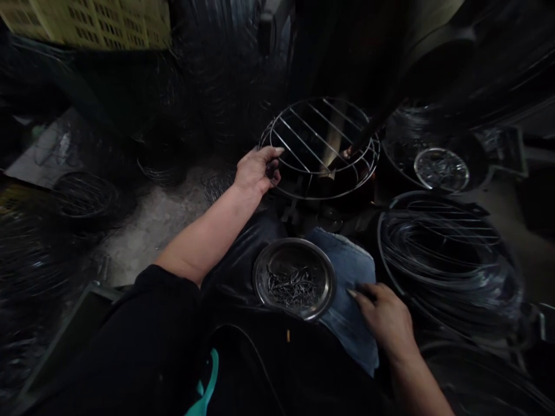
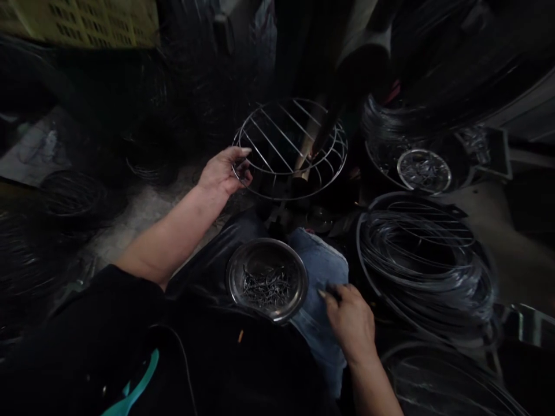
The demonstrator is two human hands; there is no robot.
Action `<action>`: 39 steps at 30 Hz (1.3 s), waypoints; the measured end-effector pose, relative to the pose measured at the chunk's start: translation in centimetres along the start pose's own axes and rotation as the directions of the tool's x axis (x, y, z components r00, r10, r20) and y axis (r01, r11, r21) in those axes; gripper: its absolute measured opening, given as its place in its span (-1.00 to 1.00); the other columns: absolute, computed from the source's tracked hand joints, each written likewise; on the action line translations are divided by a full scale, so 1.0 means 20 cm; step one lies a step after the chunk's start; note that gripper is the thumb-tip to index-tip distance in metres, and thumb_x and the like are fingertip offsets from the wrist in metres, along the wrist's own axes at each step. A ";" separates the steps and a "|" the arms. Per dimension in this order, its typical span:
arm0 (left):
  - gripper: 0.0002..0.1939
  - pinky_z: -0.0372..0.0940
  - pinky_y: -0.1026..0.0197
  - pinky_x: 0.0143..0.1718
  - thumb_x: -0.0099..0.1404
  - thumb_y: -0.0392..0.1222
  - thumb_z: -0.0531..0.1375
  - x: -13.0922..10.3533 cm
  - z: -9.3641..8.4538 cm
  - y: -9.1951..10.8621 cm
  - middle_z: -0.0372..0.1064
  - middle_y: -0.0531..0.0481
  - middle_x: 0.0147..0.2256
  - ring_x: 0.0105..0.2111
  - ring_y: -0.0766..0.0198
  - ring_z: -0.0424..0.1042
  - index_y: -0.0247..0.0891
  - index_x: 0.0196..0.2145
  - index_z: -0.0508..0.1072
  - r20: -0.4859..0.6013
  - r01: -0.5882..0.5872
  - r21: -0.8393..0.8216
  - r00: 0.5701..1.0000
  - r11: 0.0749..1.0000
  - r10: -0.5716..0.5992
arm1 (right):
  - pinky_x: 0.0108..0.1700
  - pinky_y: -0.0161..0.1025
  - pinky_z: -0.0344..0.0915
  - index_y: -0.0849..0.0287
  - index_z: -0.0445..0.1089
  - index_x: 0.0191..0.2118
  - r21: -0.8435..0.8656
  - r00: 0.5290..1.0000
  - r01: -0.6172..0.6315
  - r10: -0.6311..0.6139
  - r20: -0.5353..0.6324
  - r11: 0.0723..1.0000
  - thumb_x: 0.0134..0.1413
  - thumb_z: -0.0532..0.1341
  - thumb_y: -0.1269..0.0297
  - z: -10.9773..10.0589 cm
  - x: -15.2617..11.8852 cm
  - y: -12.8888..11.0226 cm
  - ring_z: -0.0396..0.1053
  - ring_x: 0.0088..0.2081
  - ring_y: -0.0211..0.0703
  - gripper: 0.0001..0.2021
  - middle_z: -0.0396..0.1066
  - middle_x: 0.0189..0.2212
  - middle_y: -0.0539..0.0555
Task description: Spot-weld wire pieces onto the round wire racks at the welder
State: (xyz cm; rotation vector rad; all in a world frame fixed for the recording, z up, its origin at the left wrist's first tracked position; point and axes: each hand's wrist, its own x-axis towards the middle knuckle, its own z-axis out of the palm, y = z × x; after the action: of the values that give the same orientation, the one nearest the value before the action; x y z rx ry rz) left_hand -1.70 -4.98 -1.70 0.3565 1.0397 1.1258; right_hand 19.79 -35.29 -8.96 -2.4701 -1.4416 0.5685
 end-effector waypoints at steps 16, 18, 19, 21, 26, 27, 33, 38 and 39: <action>-0.59 0.15 0.35 -0.58 -0.26 -0.34 0.41 -0.05 0.02 0.01 0.27 0.20 -0.56 -0.58 0.46 0.26 -0.22 -0.45 0.31 0.076 -0.111 0.055 0.991 0.992 0.106 | -0.18 -0.12 0.43 0.09 0.62 -0.34 0.390 0.924 0.313 -0.183 -0.335 0.866 -0.08 0.21 0.06 -0.32 0.63 -0.72 0.54 -0.32 0.03 -0.70 0.60 -0.39 0.10; -0.60 0.16 0.35 -0.58 -0.25 -0.34 0.41 -0.04 0.01 0.01 0.28 0.19 -0.55 -0.58 0.45 0.26 -0.22 -0.43 0.33 0.091 -0.136 0.060 0.987 0.989 0.130 | -0.13 -0.10 0.42 0.11 0.63 -0.32 0.403 0.906 0.322 -0.154 -0.395 0.857 -0.03 0.22 0.05 -0.28 0.66 -0.77 0.54 -0.30 0.05 -0.69 0.60 -0.38 0.12; -0.60 0.16 0.35 -0.58 -0.24 -0.33 0.41 -0.03 0.01 0.02 0.27 0.19 -0.55 -0.57 0.44 0.27 -0.22 -0.43 0.34 0.096 -0.148 0.063 0.985 0.987 0.142 | -0.12 -0.10 0.43 0.12 0.64 -0.29 0.425 0.900 0.321 -0.134 -0.415 0.846 0.00 0.23 0.06 -0.26 0.66 -0.78 0.54 -0.30 0.04 -0.69 0.60 -0.39 0.12; -0.59 0.15 0.35 -0.59 -0.24 -0.32 0.42 -0.02 0.02 0.02 0.28 0.19 -0.55 -0.58 0.44 0.27 -0.21 -0.41 0.35 0.101 -0.169 0.067 0.982 0.983 0.162 | -0.21 -0.13 0.44 0.15 0.64 -0.23 0.514 0.904 0.305 -0.074 -0.420 0.802 0.03 0.25 0.06 -0.23 0.67 -0.80 0.53 -0.36 0.01 -0.67 0.58 -0.43 0.10; -0.60 0.12 0.35 -0.59 -0.25 -0.33 0.42 -0.01 0.03 0.03 0.30 0.18 -0.54 -0.57 0.44 0.28 -0.21 -0.40 0.39 0.093 -0.181 0.068 0.980 0.981 0.175 | -0.53 -0.26 0.34 0.22 0.61 -0.21 0.731 0.916 0.248 0.091 -0.390 0.636 -0.03 0.33 0.05 -0.14 0.66 -0.81 0.38 -0.61 -0.18 -0.64 0.53 -0.51 0.04; -0.61 0.12 0.36 -0.60 -0.25 -0.33 0.42 -0.01 0.03 0.03 0.31 0.17 -0.54 -0.57 0.44 0.29 -0.22 -0.41 0.39 0.092 -0.180 0.069 0.981 0.981 0.174 | -0.53 -0.26 0.34 0.23 0.61 -0.23 0.745 0.907 0.251 0.119 -0.404 0.619 -0.04 0.34 0.05 -0.12 0.65 -0.81 0.37 -0.62 -0.20 -0.65 0.52 -0.51 0.04; -0.63 0.12 0.37 -0.59 -0.24 -0.34 0.41 0.01 0.02 0.02 0.32 0.17 -0.54 -0.56 0.45 0.27 -0.23 -0.41 0.41 0.091 -0.148 0.058 0.986 0.987 0.143 | -0.55 -0.27 0.38 0.21 0.52 -0.27 0.867 0.909 0.229 0.220 -0.353 0.443 -0.08 0.38 0.01 -0.05 0.65 -0.82 0.43 -0.60 -0.17 -0.64 0.49 -0.52 0.02; -0.63 0.09 0.36 -0.61 -0.27 -0.37 0.41 0.03 0.02 0.04 0.29 0.16 -0.55 -0.57 0.45 0.26 -0.24 -0.47 0.38 0.065 -0.089 0.055 0.994 0.995 0.085 | -0.60 -0.30 0.38 0.21 0.49 -0.28 0.899 0.923 0.247 0.196 -0.332 0.362 -0.08 0.39 0.04 -0.07 0.66 -0.87 0.46 -0.59 -0.14 -0.66 0.47 -0.51 0.01; -0.63 0.09 0.36 -0.61 -0.26 -0.38 0.42 0.02 0.02 0.04 0.29 0.17 -0.54 -0.57 0.45 0.26 -0.24 -0.47 0.38 0.069 -0.109 0.049 0.992 0.993 0.106 | -0.60 -0.30 0.37 0.21 0.49 -0.28 0.900 0.923 0.249 0.193 -0.333 0.357 -0.09 0.39 0.04 -0.07 0.66 -0.88 0.47 -0.59 -0.15 -0.66 0.47 -0.51 0.02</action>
State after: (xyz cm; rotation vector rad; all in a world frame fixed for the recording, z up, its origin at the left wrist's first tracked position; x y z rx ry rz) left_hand -1.77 -4.10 -1.07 0.4939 1.0028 1.1767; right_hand 12.47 -15.19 -3.97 -1.4424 -0.6232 0.6025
